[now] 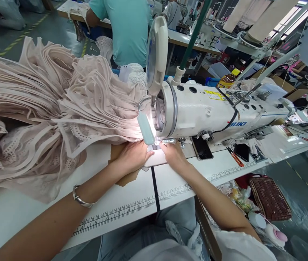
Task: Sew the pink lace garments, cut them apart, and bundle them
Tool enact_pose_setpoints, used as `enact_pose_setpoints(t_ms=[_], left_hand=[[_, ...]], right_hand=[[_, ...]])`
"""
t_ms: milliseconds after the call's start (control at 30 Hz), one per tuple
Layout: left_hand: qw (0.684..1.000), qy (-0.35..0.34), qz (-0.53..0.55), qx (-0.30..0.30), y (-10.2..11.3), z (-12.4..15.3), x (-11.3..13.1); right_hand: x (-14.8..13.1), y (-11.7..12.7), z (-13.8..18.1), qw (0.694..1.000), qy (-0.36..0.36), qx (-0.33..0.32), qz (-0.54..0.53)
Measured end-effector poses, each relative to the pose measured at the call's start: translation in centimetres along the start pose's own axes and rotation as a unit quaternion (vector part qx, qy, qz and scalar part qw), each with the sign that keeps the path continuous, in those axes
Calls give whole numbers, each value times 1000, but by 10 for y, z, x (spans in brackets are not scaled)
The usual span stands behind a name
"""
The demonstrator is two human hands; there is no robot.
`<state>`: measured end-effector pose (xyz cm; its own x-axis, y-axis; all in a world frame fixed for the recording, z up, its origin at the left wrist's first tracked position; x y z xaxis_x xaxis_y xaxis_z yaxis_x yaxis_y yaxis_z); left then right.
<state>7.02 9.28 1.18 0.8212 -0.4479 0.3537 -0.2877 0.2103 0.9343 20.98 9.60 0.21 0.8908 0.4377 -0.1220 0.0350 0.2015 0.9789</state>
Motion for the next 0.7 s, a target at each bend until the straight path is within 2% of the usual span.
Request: enact_pose_setpoints(t_ms=[167,267,500,700], left_hand=[[1000,1,-11,-1,0,0,0],[1000,3,-24,2,1,0,1],[1000,-7,-16,1,0,0,2],[999,-20,-26,19,3,0,5]], right_hand=[[1,-3,5,996,25,72,50],[3,-3,7,994,21,87,63],[-2,0,8,999,1,18,47],[-12,5,8,997,1,0,79]])
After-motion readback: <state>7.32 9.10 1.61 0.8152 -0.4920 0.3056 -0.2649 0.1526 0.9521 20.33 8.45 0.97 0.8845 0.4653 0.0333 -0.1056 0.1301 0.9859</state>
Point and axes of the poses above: each hand's wrist, its own z-axis away from the middle knuckle, its own y-axis out of the back of the hand, x = y × z, the point moved 6 cm from there along -z, towards the middle knuckle, and after that the axes turned 10 degrees about -x, right-handed, at the moved point
